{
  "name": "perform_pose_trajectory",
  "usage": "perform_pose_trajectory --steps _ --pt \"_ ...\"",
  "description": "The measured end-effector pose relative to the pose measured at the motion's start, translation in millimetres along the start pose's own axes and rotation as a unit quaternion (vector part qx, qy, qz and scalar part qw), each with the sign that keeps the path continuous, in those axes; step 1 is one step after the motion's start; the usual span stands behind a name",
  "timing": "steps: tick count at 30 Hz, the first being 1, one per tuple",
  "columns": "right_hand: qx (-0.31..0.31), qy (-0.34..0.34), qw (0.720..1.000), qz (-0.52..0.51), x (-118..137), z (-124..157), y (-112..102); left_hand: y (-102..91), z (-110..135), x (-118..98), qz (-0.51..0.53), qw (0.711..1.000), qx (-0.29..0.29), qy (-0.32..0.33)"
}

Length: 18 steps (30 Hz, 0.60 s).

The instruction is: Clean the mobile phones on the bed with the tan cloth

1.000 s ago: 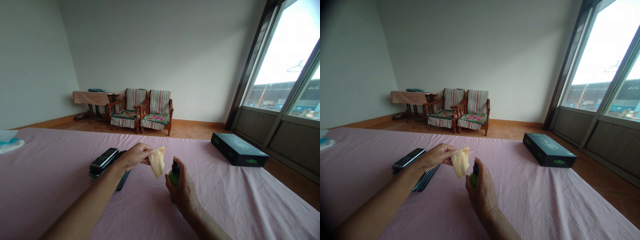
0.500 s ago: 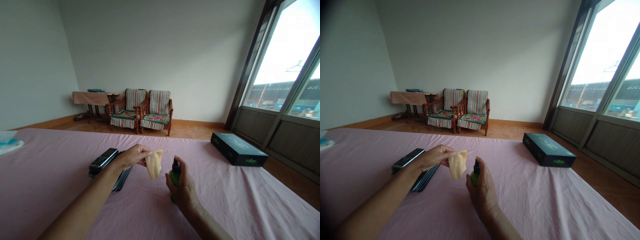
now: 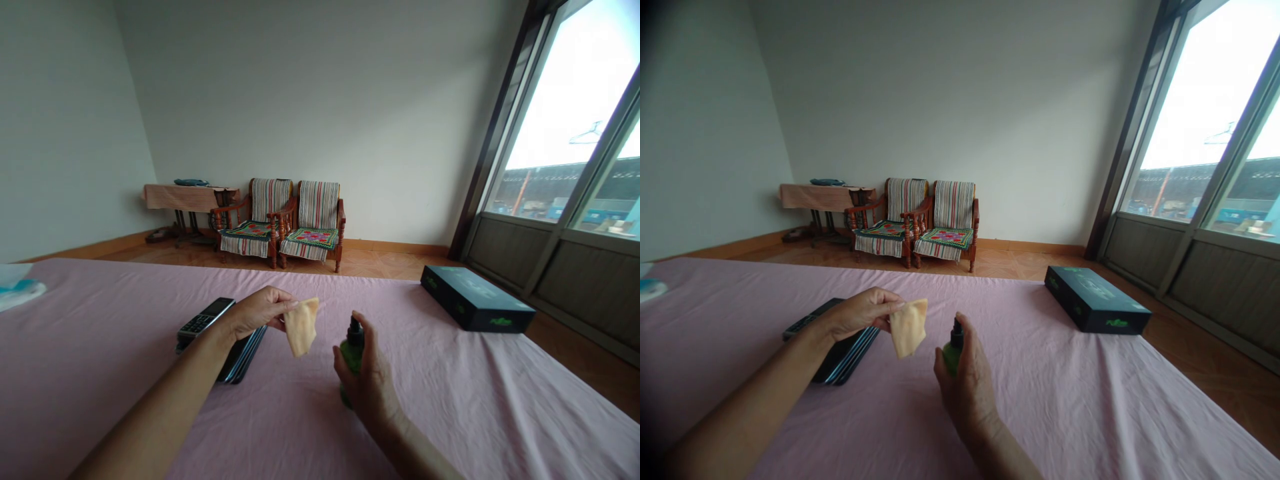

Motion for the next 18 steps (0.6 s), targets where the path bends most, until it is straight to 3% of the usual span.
perform_pose_trajectory --steps 12,18 --pt "0.028 0.045 0.998 -0.016 -3.9 -2.7 0.8 -22.8 6.0 -11.9 0.008 1.000 -0.021 0.017" --pt "0.022 0.048 0.999 -0.014 -3.5 -2.2 -0.3 -24.1 7.7 -14.2 0.014 0.999 -0.031 0.016"
Point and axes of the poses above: each hand's wrist, its own z-axis away from the middle knuckle, its own y-axis out of the palm, x = y × z, the point moved 5 cm from there along -z, towards the middle knuckle, and after that the axes turned 11 degrees about y, right-handed, at the moved point
